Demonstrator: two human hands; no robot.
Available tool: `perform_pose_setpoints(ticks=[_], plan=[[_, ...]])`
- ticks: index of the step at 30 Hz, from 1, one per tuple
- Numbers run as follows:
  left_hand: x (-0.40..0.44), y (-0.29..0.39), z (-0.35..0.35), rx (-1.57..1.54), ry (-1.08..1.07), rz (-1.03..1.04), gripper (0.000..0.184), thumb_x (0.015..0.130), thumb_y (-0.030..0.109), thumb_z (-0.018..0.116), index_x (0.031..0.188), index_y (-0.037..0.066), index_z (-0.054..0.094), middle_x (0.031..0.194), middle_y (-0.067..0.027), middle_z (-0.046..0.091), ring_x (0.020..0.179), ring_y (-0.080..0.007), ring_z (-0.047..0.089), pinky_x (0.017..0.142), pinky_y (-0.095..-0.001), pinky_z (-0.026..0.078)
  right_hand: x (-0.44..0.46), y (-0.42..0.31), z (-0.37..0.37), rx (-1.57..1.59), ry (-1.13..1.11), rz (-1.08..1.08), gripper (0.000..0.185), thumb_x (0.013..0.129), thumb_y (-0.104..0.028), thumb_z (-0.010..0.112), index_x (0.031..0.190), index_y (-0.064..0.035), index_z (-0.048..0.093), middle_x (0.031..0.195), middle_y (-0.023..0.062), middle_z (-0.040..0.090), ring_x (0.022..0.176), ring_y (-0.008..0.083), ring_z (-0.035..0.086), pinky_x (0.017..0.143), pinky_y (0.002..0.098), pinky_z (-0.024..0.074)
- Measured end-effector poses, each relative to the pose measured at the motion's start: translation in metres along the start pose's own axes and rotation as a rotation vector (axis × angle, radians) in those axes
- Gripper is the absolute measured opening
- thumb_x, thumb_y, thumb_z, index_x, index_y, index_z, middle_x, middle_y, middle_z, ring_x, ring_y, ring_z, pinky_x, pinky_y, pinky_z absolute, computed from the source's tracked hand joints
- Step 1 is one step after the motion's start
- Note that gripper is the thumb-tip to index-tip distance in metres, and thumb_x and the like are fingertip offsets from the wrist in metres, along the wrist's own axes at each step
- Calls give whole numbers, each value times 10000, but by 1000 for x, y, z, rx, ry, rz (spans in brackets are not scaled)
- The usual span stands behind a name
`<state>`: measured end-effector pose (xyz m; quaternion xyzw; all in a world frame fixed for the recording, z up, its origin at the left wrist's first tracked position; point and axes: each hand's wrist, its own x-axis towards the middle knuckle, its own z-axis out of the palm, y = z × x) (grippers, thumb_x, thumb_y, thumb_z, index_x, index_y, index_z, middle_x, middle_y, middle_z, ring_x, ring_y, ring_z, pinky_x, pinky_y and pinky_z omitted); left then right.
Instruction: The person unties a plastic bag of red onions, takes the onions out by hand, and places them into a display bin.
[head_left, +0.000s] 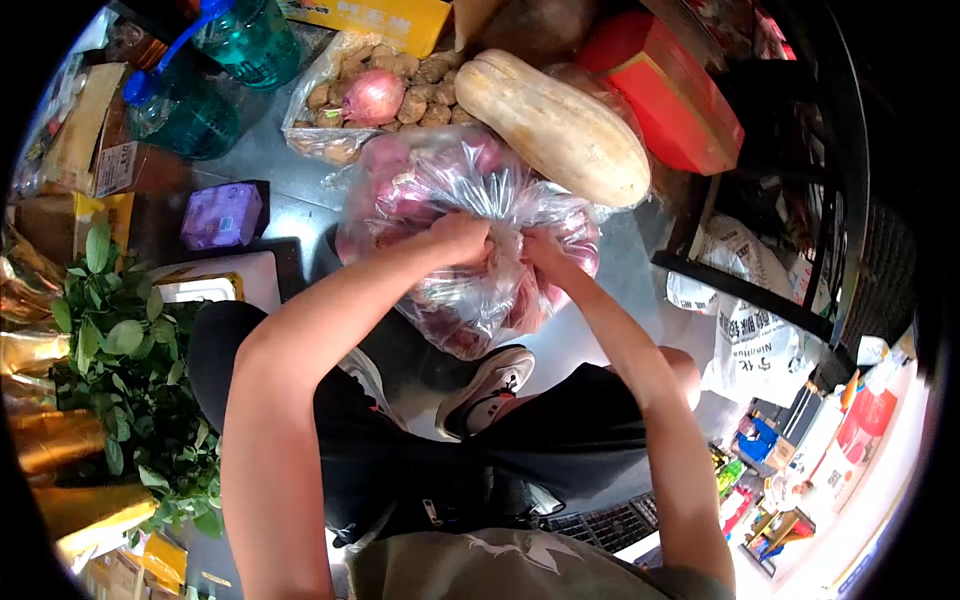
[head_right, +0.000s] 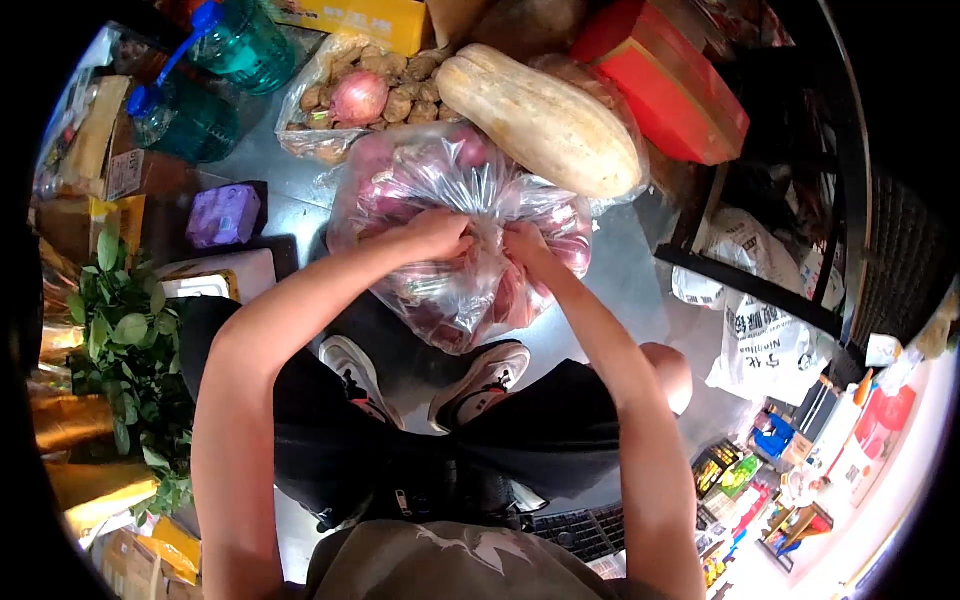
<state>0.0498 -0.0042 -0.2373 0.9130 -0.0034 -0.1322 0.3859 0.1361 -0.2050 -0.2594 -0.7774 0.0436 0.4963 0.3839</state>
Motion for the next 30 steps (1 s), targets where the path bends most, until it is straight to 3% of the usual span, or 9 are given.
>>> perform_pose_setpoints(ticks=[2,4,7,11,12,18,20,24,30], plan=[[9,13,-43,-119,-428,-1,369,821,360,578,1059,82,629,969,-158,663,924,-327,626,800,-418,493,-19,-26,-11,76,-305,-251,359,853,-251,610,1095,14,593,924,35,614,772,115,558,680,255,460],[39,-12,-18,-105,-452,2,434,806,485,602,939,81,683,841,-132,681,776,-263,655,679,-394,500,-43,-68,-6,-337,-307,30,474,860,-361,610,1147,12,551,1026,49,588,862,116,538,746,271,454],[46,21,-43,-310,-582,-294,461,804,493,627,863,41,695,653,-92,632,610,-173,620,527,-348,474,-47,-74,-13,-270,-445,-154,512,851,-397,625,1146,12,538,1061,44,568,916,106,517,802,279,437],[52,43,-21,-264,-534,-50,337,766,364,714,834,35,693,633,-92,637,635,-178,632,555,-330,483,-61,-64,-32,-271,-435,-78,477,847,-347,658,1169,-12,550,1057,24,577,991,89,499,869,282,410],[33,41,-27,-295,-287,131,290,749,294,726,839,22,684,676,-114,656,659,-184,641,588,-320,490,-72,-72,-27,-275,-383,-95,455,857,-331,654,1176,-21,556,1063,25,585,1012,89,500,885,279,400],[0,24,-21,-333,-218,39,189,749,165,707,848,9,666,740,-114,663,652,-175,629,588,-320,476,-56,-46,-15,18,-420,-198,408,887,-316,617,1165,-22,572,1054,29,608,928,98,533,809,273,423],[-6,21,-9,-391,-190,-45,255,730,231,693,876,23,668,841,-149,667,793,-279,655,674,-371,496,-51,-45,-20,-116,-421,-182,382,889,-312,615,1133,-20,586,1017,27,615,900,97,540,792,271,428],[-22,33,-7,-438,-76,55,104,819,100,634,811,5,591,638,-60,573,597,-105,525,560,-304,428,-50,-42,-25,11,-458,-104,344,884,-321,626,1034,-11,620,945,21,620,840,92,544,760,262,428],[-10,41,-30,-196,-178,261,113,852,109,607,841,1,575,645,-84,569,577,-167,512,552,-328,411,-43,-44,-40,-54,-499,-187,315,890,-319,619,971,-15,638,865,-5,608,790,65,524,699,229,415]])
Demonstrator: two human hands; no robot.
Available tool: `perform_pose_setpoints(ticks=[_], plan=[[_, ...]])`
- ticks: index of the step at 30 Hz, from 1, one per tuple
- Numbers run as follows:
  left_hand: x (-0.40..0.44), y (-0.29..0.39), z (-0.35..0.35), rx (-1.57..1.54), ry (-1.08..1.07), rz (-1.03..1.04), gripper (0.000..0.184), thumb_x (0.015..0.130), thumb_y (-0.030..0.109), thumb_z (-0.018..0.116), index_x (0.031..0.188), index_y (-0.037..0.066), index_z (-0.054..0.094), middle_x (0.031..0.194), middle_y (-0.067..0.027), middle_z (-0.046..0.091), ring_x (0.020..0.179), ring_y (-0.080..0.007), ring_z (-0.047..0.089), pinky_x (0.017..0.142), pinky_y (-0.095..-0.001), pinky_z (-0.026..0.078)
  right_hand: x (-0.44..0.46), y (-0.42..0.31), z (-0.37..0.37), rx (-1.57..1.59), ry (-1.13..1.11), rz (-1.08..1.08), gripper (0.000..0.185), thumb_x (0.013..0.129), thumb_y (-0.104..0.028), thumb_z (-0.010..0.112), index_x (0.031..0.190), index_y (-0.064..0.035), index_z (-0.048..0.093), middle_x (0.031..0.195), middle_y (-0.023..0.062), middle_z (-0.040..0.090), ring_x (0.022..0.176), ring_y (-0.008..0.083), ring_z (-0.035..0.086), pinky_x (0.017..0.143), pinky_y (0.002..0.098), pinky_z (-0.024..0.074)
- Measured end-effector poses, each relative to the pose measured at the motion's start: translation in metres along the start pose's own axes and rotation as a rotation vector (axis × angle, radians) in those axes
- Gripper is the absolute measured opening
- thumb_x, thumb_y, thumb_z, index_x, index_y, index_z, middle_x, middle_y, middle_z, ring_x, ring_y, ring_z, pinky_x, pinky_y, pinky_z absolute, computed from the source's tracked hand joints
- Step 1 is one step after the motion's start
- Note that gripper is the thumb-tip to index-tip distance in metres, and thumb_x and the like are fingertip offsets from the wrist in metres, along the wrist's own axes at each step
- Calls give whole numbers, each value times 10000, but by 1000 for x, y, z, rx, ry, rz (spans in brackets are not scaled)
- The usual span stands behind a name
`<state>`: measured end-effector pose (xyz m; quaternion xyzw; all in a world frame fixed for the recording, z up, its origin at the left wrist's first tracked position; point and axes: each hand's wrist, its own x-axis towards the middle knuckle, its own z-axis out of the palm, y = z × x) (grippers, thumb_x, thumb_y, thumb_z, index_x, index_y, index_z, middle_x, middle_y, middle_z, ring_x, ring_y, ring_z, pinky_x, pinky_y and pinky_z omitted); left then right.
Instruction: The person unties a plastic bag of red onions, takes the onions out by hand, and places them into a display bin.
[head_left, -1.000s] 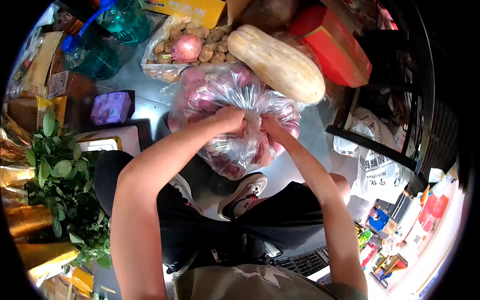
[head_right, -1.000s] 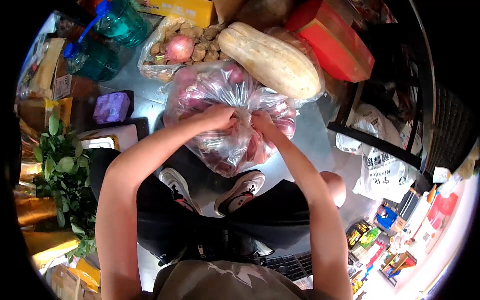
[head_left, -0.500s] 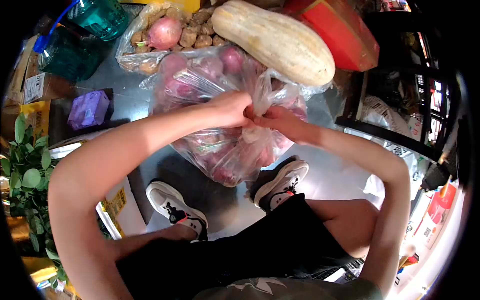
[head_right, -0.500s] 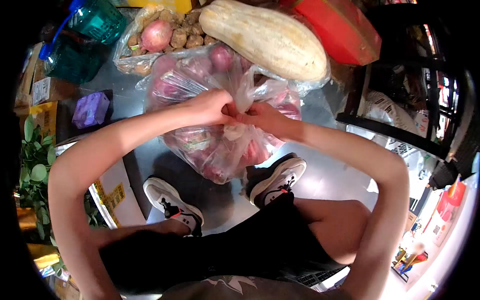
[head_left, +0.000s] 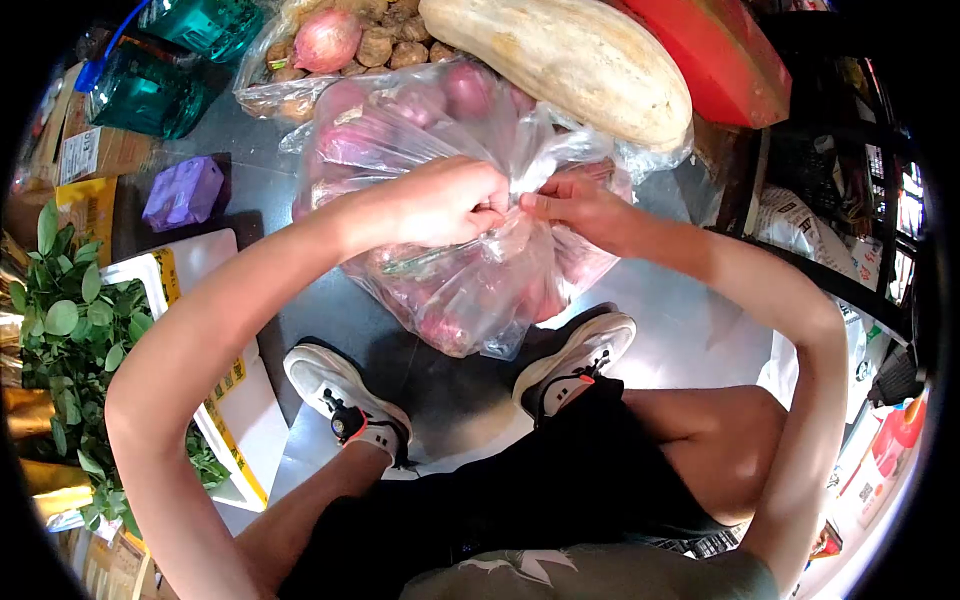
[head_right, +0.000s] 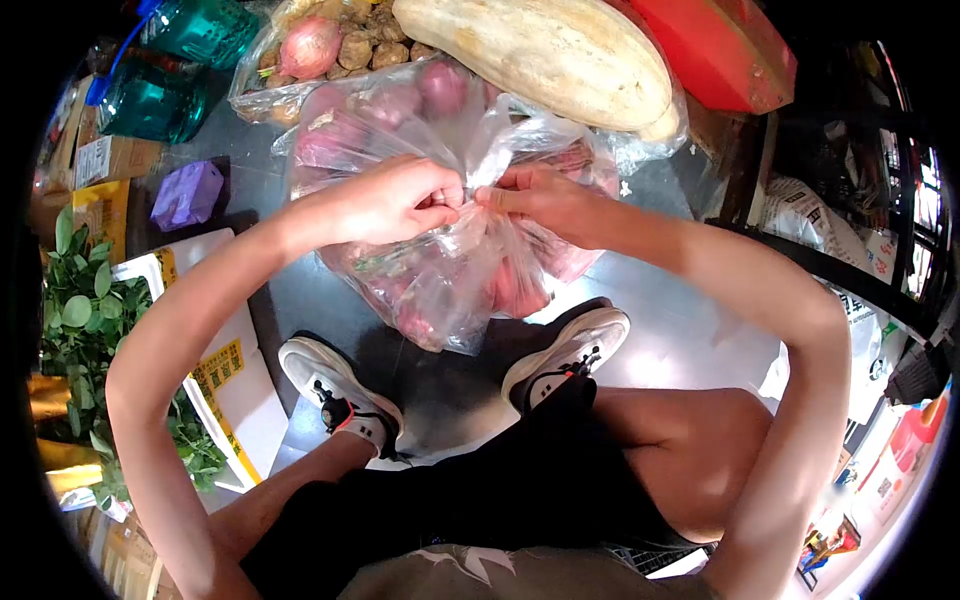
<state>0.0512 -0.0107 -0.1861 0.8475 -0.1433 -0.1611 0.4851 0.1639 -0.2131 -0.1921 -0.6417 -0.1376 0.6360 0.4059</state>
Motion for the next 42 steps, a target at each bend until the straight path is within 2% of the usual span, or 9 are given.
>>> perform_pose_setpoints(ticks=[8,12,17,19,26,28,31,36,42], plan=[[-21,-6,37,-378,209,-275,96,890,101,589,864,12,567,673,25,504,620,-39,428,552,-228,376,5,9,7,-126,69,-44,233,914,-228,569,993,-18,633,837,-37,593,761,35,503,671,208,419],[-17,-15,46,-488,394,-207,113,924,116,548,943,13,589,671,34,485,611,-33,415,538,-212,368,2,5,9,-184,101,-38,244,916,-229,566,994,-7,630,855,-9,610,787,41,524,680,216,433],[-14,-20,43,-397,327,-214,141,918,116,556,959,4,630,711,12,556,640,-35,454,567,-213,396,-2,0,12,3,170,-154,277,896,-267,601,975,-4,632,839,10,617,767,60,542,668,227,438],[-14,-20,45,-333,309,-174,153,915,121,561,951,-5,639,744,0,596,660,-46,482,593,-227,418,2,-9,3,-256,70,-159,263,883,-267,623,952,-14,636,827,11,619,739,72,546,657,231,437],[-15,-18,45,-330,265,-238,171,907,148,580,954,-9,631,749,-5,607,669,-55,484,607,-240,424,12,-13,-10,-316,-44,-173,298,920,-289,583,911,5,632,716,-24,571,652,47,492,589,238,413],[-15,-12,41,-431,257,-295,216,858,224,619,929,21,640,699,-131,609,616,-210,572,593,-327,442,8,-12,-13,-386,-29,-176,315,928,-304,569,903,4,626,671,-26,540,624,48,471,567,235,397],[-15,4,35,-129,216,-218,215,898,213,596,973,13,617,726,-83,597,644,-96,518,608,-269,435,2,-21,-12,-615,-9,-173,319,933,-311,557,911,-1,629,645,-15,518,611,57,446,550,242,386],[-12,-9,36,-155,258,-153,203,901,170,573,1009,2,609,796,-110,635,714,-133,574,658,-296,461,-8,-41,-17,-828,-67,-348,339,945,-313,529,901,10,622,651,55,530,629,114,461,605,305,407],[-6,-17,25,-315,227,-72,222,930,118,521,1096,-15,583,852,-27,611,715,-85,520,632,-249,449,-22,-54,-27,-804,-123,-276,284,938,-264,547,948,6,634,683,41,553,652,101,452,631,287,404]])
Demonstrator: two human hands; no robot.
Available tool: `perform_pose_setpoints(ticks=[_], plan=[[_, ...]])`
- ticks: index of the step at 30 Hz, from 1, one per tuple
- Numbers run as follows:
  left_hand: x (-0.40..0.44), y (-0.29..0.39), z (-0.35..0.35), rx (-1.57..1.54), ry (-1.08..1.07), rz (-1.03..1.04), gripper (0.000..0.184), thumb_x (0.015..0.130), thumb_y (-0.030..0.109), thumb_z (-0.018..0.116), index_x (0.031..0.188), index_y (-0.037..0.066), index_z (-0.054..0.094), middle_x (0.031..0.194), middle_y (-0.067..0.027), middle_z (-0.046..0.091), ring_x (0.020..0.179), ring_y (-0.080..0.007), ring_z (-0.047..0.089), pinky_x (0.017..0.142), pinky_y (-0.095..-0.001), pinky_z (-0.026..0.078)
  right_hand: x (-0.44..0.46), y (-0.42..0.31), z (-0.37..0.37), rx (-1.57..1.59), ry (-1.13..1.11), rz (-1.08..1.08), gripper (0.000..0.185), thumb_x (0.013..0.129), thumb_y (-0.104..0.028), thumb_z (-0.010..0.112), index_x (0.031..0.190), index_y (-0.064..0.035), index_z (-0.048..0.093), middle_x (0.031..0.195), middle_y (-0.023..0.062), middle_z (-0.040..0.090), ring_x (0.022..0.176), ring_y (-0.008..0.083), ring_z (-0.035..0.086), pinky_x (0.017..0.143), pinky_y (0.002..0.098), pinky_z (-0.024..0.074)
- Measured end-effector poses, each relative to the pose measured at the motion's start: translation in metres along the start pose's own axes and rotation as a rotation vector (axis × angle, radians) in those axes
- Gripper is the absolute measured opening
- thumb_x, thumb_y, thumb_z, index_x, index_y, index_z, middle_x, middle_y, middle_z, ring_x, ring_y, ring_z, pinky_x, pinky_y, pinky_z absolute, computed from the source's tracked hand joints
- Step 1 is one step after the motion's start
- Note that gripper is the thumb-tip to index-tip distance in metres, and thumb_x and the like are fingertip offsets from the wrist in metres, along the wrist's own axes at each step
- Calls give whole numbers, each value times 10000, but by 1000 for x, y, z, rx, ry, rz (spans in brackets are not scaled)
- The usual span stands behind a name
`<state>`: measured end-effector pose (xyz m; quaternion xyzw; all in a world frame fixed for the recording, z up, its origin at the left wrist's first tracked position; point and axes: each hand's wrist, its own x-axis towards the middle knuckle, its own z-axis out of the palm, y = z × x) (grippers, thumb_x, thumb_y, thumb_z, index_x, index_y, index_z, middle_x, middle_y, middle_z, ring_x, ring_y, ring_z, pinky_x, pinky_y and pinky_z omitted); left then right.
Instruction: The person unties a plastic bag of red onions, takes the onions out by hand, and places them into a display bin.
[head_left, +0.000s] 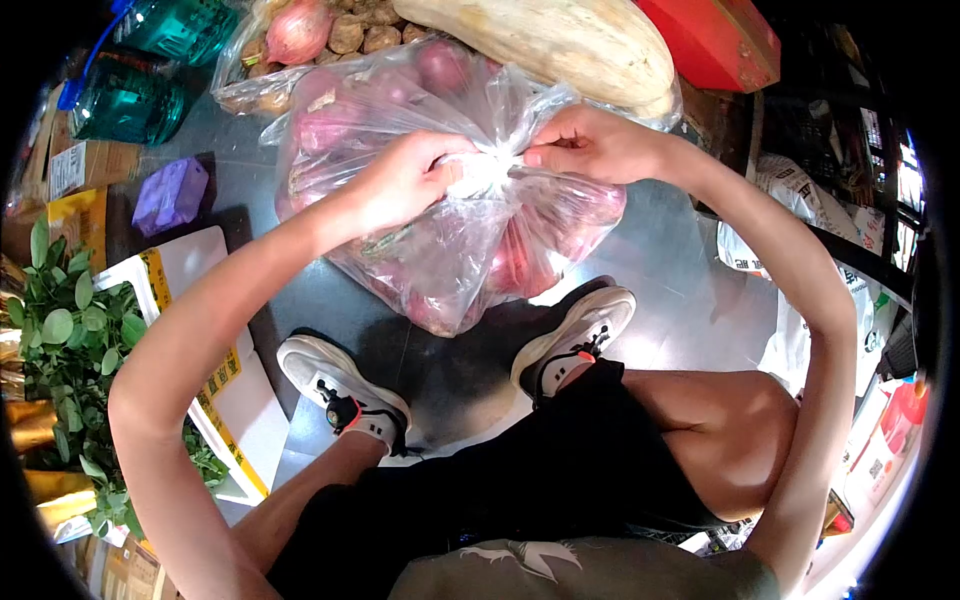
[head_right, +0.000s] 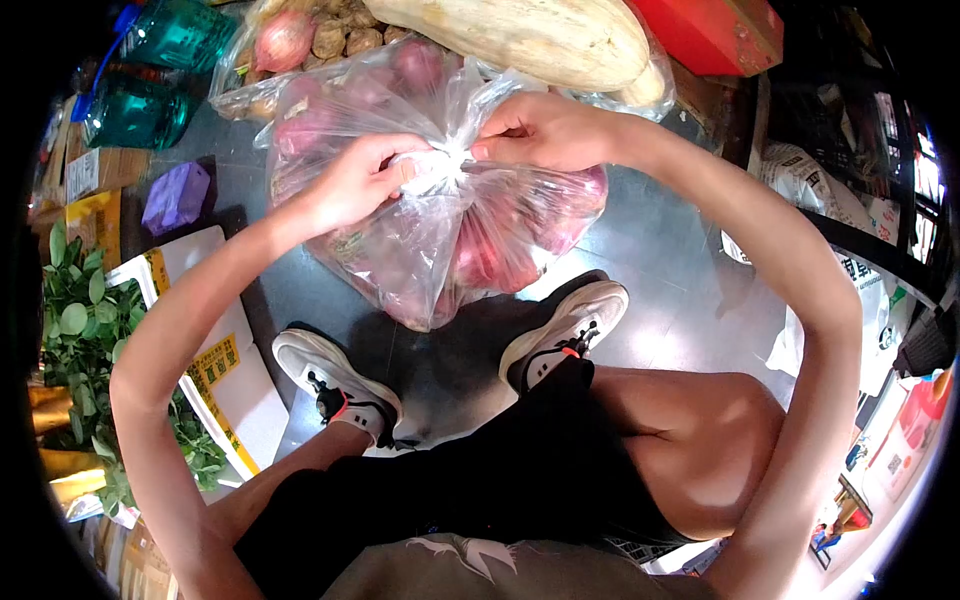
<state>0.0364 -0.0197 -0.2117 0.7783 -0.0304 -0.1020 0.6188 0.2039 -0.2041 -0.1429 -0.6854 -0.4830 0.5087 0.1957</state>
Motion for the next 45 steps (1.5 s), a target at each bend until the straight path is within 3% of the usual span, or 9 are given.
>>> perform_pose_setpoints(ticks=[11,13,20,22,31,36,38,40,45], plan=[[8,10,4,32,-22,-62,240,939,96,480,1138,-15,558,808,-29,588,651,-78,494,590,-241,436,2,28,-21,48,-98,-127,278,945,-262,542,886,1,611,646,-36,462,634,67,401,579,254,363],[12,10,5,98,33,24,237,934,102,490,1131,-4,569,797,-55,598,659,-95,509,598,-266,440,-1,23,-29,56,-141,129,265,959,-238,516,885,2,600,654,-44,430,647,65,368,586,248,353],[16,32,6,292,49,42,220,885,100,552,1082,12,598,791,-112,625,659,-162,570,623,-309,459,-18,37,-36,-181,-99,-11,317,965,-271,500,811,-6,582,605,-25,424,606,73,398,572,259,363],[19,35,7,319,54,7,220,838,117,573,1038,43,627,820,-160,645,736,-311,636,679,-396,485,-33,35,-35,-68,34,33,313,960,-274,507,818,-5,580,629,3,461,641,93,423,608,265,379],[20,17,6,287,53,29,184,830,123,598,971,5,620,785,-148,661,724,-279,653,655,-367,496,-109,78,-56,149,127,270,317,953,-227,517,713,-20,514,586,-48,389,550,48,327,490,243,284],[29,20,13,272,38,-17,184,831,158,629,939,10,629,792,-126,668,718,-229,649,642,-338,494,-89,76,-59,-442,168,70,279,938,-226,518,767,-5,527,579,84,465,530,184,439,525,327,363],[34,17,16,279,40,-20,186,834,164,643,943,13,626,802,-109,670,715,-176,643,638,-307,490,-76,53,-43,-714,218,131,184,903,-201,529,957,-26,547,817,186,587,822,348,583,731,406,459],[35,15,21,341,-4,-244,201,813,197,678,893,20,630,807,-103,673,701,-165,642,614,-309,485,-64,38,-18,-814,222,34,251,877,-204,553,1070,-43,540,973,179,590,998,328,558,872,392,438],[10,9,40,391,142,-150,347,729,237,751,896,47,512,646,-91,608,615,-236,616,567,-345,466,-37,31,23,-1060,333,-132,383,857,-274,577,1133,-14,521,1115,143,560,1073,305,526,927,408,413]])
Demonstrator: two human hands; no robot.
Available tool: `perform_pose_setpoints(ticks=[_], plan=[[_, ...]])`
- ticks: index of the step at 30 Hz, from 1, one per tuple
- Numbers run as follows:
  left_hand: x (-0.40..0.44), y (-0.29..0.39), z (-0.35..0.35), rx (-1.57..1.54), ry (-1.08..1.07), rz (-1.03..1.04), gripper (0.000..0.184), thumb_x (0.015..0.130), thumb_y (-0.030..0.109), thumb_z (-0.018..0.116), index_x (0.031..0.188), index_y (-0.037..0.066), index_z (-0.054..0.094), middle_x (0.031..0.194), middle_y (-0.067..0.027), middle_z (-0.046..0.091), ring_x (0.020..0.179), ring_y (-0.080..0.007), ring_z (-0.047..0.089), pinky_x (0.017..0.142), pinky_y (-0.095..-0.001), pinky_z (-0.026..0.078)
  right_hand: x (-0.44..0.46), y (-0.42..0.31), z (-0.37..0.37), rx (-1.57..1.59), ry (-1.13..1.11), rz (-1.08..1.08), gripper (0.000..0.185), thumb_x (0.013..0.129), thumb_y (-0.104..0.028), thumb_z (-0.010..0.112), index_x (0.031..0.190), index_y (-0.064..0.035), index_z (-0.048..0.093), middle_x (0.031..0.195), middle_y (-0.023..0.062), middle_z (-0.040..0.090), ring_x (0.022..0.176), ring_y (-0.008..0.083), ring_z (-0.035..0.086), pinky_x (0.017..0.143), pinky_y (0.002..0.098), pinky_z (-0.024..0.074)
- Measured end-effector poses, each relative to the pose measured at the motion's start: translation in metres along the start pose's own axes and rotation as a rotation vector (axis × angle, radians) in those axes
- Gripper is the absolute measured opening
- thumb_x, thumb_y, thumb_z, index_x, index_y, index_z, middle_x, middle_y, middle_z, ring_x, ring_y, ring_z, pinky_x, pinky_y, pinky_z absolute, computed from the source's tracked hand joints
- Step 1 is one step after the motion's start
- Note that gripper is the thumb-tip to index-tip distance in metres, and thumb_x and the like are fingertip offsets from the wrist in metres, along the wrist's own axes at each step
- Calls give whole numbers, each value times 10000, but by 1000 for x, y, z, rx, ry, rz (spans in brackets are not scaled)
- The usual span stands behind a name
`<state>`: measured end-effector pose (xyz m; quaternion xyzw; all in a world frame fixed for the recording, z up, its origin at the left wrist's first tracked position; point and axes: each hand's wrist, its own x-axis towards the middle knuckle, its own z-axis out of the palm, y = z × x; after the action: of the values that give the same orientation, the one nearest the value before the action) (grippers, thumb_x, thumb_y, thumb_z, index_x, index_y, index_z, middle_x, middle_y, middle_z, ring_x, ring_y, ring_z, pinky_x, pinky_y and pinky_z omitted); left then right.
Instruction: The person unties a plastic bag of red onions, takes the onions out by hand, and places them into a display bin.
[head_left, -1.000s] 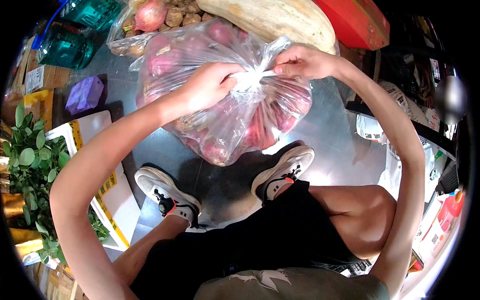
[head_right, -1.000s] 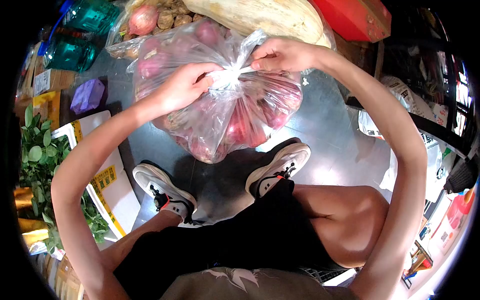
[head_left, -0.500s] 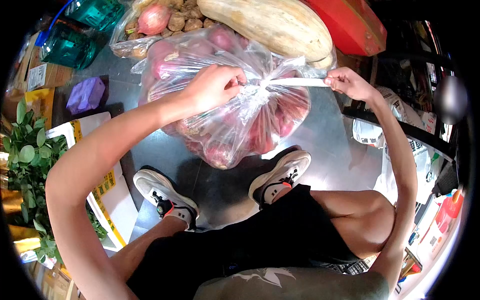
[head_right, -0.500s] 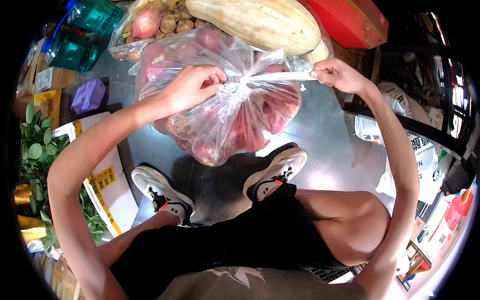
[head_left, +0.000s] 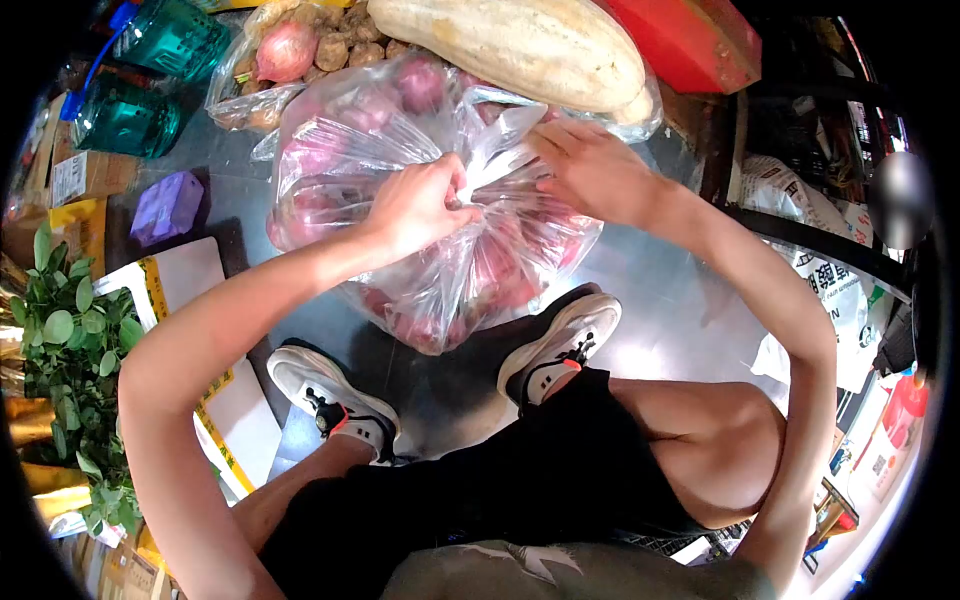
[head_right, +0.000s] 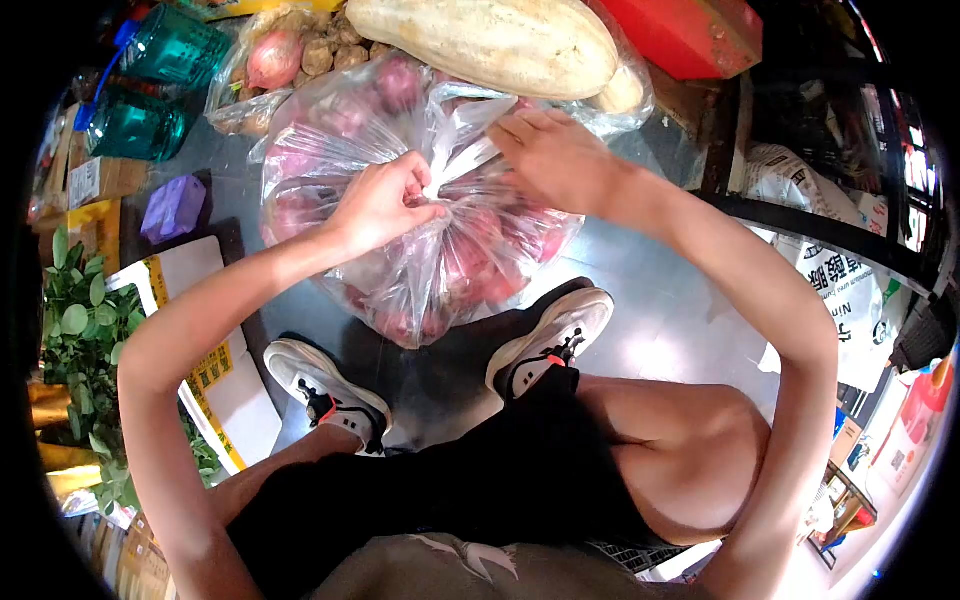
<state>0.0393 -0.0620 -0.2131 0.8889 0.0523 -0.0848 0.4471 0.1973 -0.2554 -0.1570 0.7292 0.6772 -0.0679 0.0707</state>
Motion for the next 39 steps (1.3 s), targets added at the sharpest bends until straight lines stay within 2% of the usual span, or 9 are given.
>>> perform_pose_setpoints(ticks=[7,11,15,19,23,27,32,35,39], plan=[[-16,7,1,-12,-1,-88,350,743,259,738,912,47,516,682,-108,619,635,-252,619,574,-365,461,45,-33,6,396,-213,67,322,893,-328,521,1011,-30,549,937,167,606,866,347,606,771,443,480],[-21,4,-12,92,-76,-83,306,789,300,693,838,33,550,659,-132,604,645,-284,614,583,-394,456,33,-38,-2,356,-125,28,348,914,-366,484,914,-31,580,798,159,599,816,336,601,702,440,467],[-19,-2,-18,102,-88,125,263,880,273,587,800,22,584,696,-184,591,670,-369,578,598,-432,453,15,-21,-19,475,206,-99,240,871,-228,552,751,-20,559,701,142,540,670,346,548,627,455,438],[-18,-4,-22,196,-147,218,212,904,229,538,836,40,605,737,-197,596,688,-397,570,601,-478,445,7,-16,-22,481,183,-109,206,822,-135,572,664,-12,524,604,138,504,607,348,519,570,425,430],[-16,1,-33,348,-212,269,222,920,249,490,898,74,625,712,-190,618,643,-385,601,596,-482,484,-13,3,-22,546,114,-86,167,831,-142,553,731,-11,577,618,140,536,577,325,549,559,400,471],[-38,-29,-35,323,-202,325,217,918,247,481,879,72,604,715,-184,622,651,-373,611,598,-482,489,-69,46,-19,815,-31,320,117,812,-68,581,734,3,632,589,115,581,530,202,567,510,301,449],[-47,-25,-27,302,-197,392,191,908,228,511,813,67,549,680,-166,583,633,-356,590,571,-460,467,-54,11,-27,655,10,44,214,886,-131,570,729,12,596,560,165,478,465,228,456,494,359,401],[-39,-13,-29,292,-217,401,254,892,178,559,683,41,512,612,-144,521,565,-334,547,525,-432,430,-35,7,-39,679,-4,229,198,893,-141,574,761,6,578,590,117,506,520,180,458,532,345,400],[-30,-3,-36,34,-208,386,264,873,205,570,688,23,525,627,-152,530,556,-352,529,532,-412,414,-21,-1,-42,1302,7,348,154,932,-131,510,1019,-46,604,919,10,619,811,95,524,760,275,432]])
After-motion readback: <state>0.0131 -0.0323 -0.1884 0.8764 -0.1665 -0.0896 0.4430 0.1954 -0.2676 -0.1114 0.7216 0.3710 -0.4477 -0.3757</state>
